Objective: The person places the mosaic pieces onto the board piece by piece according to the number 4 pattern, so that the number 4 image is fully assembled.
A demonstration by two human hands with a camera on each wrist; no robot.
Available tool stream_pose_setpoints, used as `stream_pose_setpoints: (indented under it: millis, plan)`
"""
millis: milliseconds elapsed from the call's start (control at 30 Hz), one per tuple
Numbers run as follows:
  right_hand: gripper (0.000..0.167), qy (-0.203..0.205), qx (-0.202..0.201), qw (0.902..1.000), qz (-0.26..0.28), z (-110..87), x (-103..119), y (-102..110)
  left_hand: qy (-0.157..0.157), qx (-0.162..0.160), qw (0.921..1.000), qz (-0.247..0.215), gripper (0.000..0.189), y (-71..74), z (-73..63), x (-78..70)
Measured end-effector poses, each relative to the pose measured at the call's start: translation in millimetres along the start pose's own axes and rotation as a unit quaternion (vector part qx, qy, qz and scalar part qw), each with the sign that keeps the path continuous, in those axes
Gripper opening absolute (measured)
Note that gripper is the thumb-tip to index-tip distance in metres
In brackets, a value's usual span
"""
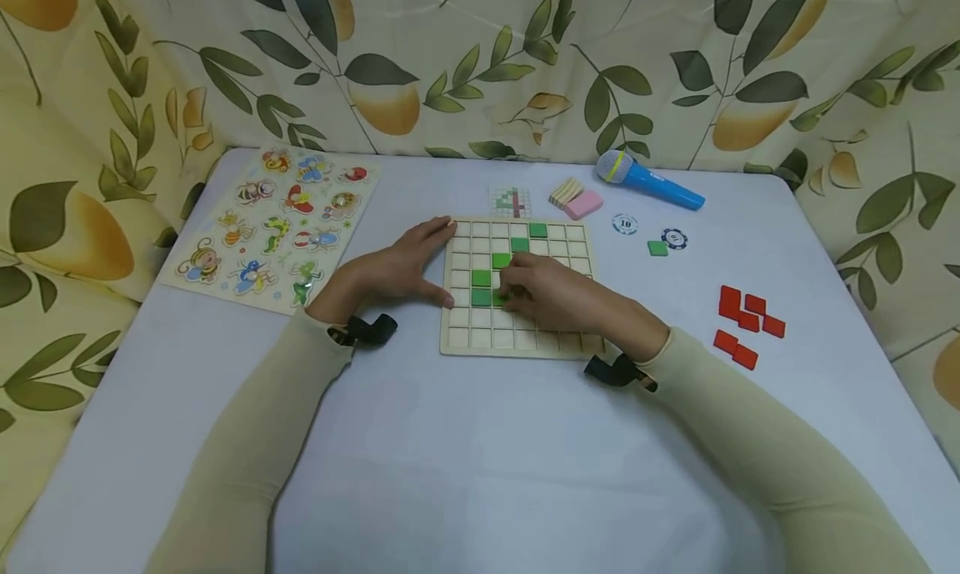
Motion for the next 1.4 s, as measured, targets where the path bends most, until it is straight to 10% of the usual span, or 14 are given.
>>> stream_pose_setpoints:
  millis: [267, 500, 700, 867, 1400]
  plan:
    - [0.013, 0.040, -0.028, 0.9981, -0.038, -16.3, 4, 4, 0.001, 0.013, 0.9999, 0.003, 0.128, 0.6, 5.2, -8.8]
    - [0.030, -0.041, -0.142, 0.9890, -0.008, -82.4, -6, 46, 0.005, 0.004, 1.0000, 0.001, 0.129, 0.3, -0.5, -4.8]
    - [0.025, -0.192, -0.332, 0.9223, 0.052, -187.0, -52, 87, 0.007, 0.006, 1.0000, -0.002, 0.129, -0.2, -1.8, -5.7]
    - [0.031, -0.330, -0.353, 0.8680, 0.114, -229.5, -92, 84, -0.003, 0.007, 1.0000, 0.006, 0.128, -2.0, -0.4, -8.0]
    - [0.041, -0.349, -0.221, 0.9095, 0.048, -145.8, -143, 51, -0.002, 0.008, 1.0000, -0.001, 0.128, -0.7, -0.9, -5.9]
Point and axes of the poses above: each hand's wrist, its own z-axis towards the middle knuckle, its own y-axis out of the back of the hand, x = y × z, the point moved 4 cm from there along z, towards the middle knuckle
